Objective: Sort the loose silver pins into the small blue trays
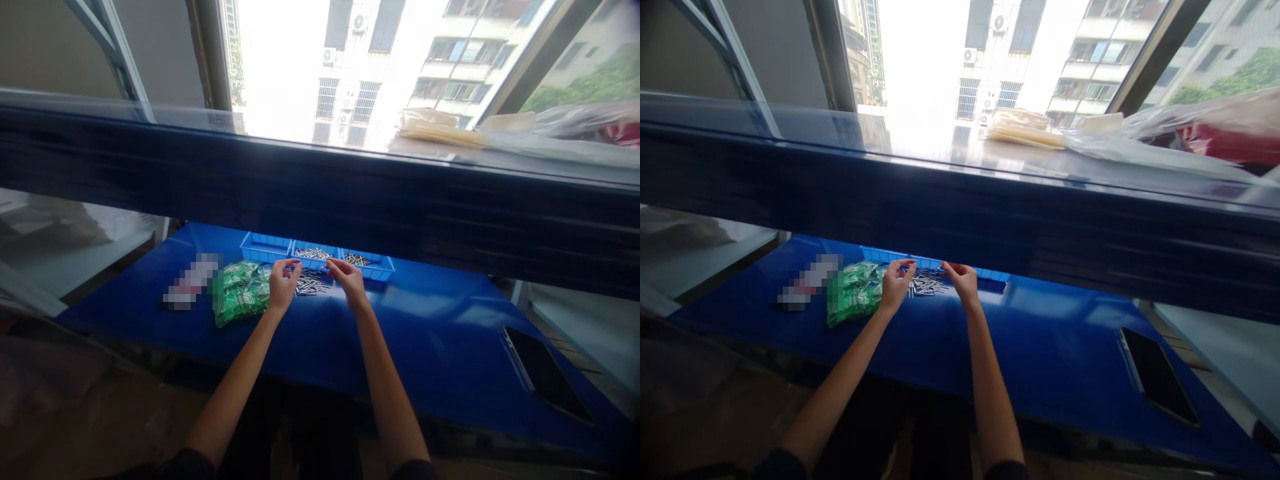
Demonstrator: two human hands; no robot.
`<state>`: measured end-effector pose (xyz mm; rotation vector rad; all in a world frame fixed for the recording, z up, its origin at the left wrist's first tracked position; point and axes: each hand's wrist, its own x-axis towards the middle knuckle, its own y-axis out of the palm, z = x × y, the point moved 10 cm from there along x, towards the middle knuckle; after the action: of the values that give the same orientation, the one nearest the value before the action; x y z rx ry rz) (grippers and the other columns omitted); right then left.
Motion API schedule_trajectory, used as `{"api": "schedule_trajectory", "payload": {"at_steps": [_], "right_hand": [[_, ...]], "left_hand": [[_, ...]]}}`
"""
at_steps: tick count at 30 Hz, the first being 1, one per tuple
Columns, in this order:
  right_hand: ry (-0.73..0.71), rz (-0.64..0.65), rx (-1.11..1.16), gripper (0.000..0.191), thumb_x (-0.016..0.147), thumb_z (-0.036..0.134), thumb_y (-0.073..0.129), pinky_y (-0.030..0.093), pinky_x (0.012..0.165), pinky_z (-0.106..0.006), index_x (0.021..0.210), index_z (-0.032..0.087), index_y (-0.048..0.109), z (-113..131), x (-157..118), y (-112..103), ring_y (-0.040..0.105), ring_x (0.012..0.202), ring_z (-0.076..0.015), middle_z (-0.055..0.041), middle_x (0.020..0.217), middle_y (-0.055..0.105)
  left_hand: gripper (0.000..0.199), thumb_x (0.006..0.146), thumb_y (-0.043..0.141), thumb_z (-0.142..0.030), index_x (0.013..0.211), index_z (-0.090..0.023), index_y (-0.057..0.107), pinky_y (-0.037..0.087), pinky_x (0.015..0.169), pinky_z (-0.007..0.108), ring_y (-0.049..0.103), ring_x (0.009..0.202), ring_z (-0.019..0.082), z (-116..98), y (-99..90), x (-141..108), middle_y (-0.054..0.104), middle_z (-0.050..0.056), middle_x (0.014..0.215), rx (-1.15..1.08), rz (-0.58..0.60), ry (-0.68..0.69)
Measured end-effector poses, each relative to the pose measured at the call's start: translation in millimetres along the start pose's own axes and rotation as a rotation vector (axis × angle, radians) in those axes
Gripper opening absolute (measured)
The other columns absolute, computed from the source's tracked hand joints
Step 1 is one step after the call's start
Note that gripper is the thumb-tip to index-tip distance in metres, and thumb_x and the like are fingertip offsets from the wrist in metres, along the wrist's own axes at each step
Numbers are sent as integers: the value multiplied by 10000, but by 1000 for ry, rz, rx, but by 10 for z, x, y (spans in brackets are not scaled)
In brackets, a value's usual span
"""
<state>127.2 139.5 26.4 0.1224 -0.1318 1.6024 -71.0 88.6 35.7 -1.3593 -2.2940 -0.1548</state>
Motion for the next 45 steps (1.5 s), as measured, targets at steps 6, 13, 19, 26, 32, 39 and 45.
{"api": "schedule_trajectory", "payload": {"at_steps": [6,13,19,26,32,39,45], "right_hand": [[38,-28,-14,348,631,457,708,462,636,-311,828,170,715,-75,33,-79,617,677,-190,-70,754,693],[-9,-34,52,416,687,455,669,489,727,-332,1017,203,676,-6,57,-64,635,878,-228,-88,949,695],[-82,106,-103,467,697,422,667,511,737,-326,1109,207,625,-74,69,97,630,949,-228,-97,1101,653],[-127,116,-738,222,696,388,670,473,696,-301,869,255,711,-69,-74,125,634,810,-198,-19,910,700],[-110,173,-837,256,677,421,677,436,657,-271,871,255,707,-103,-106,191,623,824,-192,-14,918,696],[-98,164,-854,231,688,406,655,428,652,-262,854,253,704,-192,-92,237,619,802,-178,-7,904,687],[-121,100,-858,183,693,399,647,426,638,-255,793,259,711,-192,-79,223,617,765,-168,4,863,690]], "left_hand": [[212,794,571,-338,896,-170,652,455,575,236,513,612,101,-8,6,-22,578,59,904,14,0,-13],[139,791,557,-247,867,-180,652,445,592,236,489,561,80,-94,147,-67,575,41,870,75,77,84],[134,798,538,-209,877,-177,642,441,589,224,484,553,72,-89,207,-87,581,27,857,143,122,134],[123,803,526,-200,870,-191,630,427,567,232,456,527,77,-138,332,-166,581,20,868,274,238,203],[122,811,519,-201,875,-205,622,418,565,234,477,548,86,-142,383,-203,582,14,879,339,288,241],[128,814,512,-197,877,-202,624,427,573,235,486,549,86,-138,383,-204,587,18,887,339,290,248],[129,815,513,-213,878,-203,625,417,552,231,477,543,85,-142,378,-209,583,13,875,339,290,244]]}}
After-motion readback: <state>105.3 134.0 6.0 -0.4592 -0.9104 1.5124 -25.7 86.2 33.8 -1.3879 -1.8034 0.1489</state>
